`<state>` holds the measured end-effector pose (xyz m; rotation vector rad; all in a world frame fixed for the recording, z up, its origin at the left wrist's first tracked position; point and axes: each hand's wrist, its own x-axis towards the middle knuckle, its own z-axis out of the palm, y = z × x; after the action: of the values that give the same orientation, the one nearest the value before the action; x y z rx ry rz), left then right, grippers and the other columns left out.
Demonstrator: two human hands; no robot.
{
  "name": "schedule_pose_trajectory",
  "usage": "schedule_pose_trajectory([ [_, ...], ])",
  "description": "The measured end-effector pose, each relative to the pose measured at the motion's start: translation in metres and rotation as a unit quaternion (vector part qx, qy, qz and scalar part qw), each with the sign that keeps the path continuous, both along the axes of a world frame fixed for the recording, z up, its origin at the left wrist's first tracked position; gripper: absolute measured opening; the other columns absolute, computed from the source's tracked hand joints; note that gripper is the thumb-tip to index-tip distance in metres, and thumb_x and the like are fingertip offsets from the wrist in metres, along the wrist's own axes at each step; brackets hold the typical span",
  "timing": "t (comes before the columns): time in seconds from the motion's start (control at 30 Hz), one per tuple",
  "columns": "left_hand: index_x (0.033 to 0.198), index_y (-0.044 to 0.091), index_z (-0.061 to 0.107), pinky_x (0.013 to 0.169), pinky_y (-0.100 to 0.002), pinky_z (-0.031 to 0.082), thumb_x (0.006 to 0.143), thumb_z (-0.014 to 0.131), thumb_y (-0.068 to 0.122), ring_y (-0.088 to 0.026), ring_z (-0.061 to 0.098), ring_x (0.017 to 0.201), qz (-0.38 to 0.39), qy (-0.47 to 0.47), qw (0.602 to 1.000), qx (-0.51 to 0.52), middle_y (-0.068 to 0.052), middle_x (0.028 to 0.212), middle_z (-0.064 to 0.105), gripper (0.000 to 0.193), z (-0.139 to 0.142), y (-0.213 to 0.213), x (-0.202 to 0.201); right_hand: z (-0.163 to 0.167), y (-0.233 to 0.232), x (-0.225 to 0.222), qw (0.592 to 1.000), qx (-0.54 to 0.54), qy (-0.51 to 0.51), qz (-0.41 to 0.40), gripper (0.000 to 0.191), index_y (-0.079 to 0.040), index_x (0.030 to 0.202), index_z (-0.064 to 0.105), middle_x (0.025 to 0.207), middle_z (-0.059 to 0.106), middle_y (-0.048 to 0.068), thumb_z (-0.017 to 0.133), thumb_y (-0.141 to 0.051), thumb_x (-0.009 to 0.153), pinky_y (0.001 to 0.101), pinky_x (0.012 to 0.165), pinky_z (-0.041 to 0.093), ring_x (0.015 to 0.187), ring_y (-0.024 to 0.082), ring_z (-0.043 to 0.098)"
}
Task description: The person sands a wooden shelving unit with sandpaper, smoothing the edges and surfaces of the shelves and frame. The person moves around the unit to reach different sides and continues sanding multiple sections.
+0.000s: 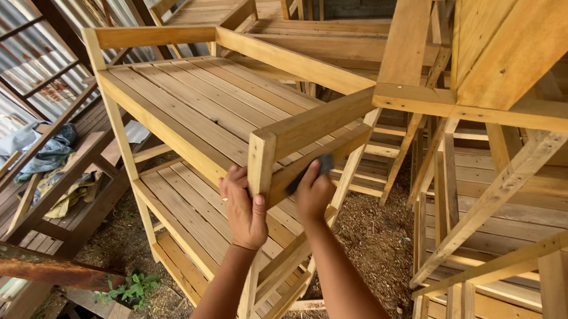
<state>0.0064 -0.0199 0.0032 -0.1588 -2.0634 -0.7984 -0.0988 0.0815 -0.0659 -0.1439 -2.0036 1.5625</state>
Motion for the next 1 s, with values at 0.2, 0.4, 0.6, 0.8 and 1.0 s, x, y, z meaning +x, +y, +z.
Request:
schedule_pose_trajectory([
  [0.2,0.117,0.001,0.052,0.125,-0.060,0.013,0.108,0.038,0.048,-0.051,0.026,0.153,-0.004,0.017,1.000,0.010,-0.024,0.155,0.041,0.050,-0.006,-0.002,0.000,-0.007,-0.019,0.047,0.970,-0.047,0.188,0.145,0.039,-0.001,0.083,0.063,0.061,0.063,0.009,0.049,-0.027,0.108,0.0355,0.045,0.046,0.049,0.020,0.062],
  [0.4,0.115,0.002,0.054,0.126,-0.057,0.022,0.108,0.039,0.049,-0.048,0.030,0.153,0.006,0.015,1.000,0.016,-0.022,0.155,0.043,0.049,-0.005,0.002,0.000,-0.005,0.010,-0.007,0.995,0.004,-0.083,0.060,0.052,-0.007,0.069,0.063,0.048,0.055,0.003,0.046,-0.036,0.109,0.0352,0.038,0.039,0.038,0.018,0.052],
  [0.6,0.117,0.001,0.053,0.125,-0.062,0.016,0.107,0.035,0.051,-0.049,0.027,0.154,0.012,-0.005,1.000,0.008,-0.021,0.154,0.045,0.054,0.001,0.003,0.002,0.005,-0.016,0.048,0.986,-0.029,0.117,0.117,0.046,-0.004,0.088,0.064,0.061,0.062,0.004,0.040,-0.037,0.110,0.0317,0.040,0.044,0.045,0.017,0.058],
  [0.8,0.119,0.001,0.051,0.125,-0.061,0.016,0.108,0.034,0.053,-0.051,0.025,0.154,-0.015,-0.010,1.000,0.004,-0.024,0.155,0.043,0.056,0.004,0.001,0.003,0.016,-0.005,0.023,0.992,0.114,0.047,0.003,0.044,-0.002,0.091,0.067,0.065,0.065,0.010,0.045,-0.036,0.106,0.0380,0.044,0.049,0.049,0.023,0.060],
  [1.0,0.121,0.000,0.050,0.126,-0.061,0.014,0.109,0.033,0.053,-0.051,0.024,0.155,-0.007,-0.017,1.000,0.008,-0.023,0.153,0.044,0.056,0.000,-0.001,0.005,0.030,0.002,0.023,0.998,0.050,0.003,0.031,0.044,0.000,0.094,0.065,0.081,0.068,0.015,0.040,-0.032,0.111,0.0422,0.063,0.052,0.069,0.028,0.064],
])
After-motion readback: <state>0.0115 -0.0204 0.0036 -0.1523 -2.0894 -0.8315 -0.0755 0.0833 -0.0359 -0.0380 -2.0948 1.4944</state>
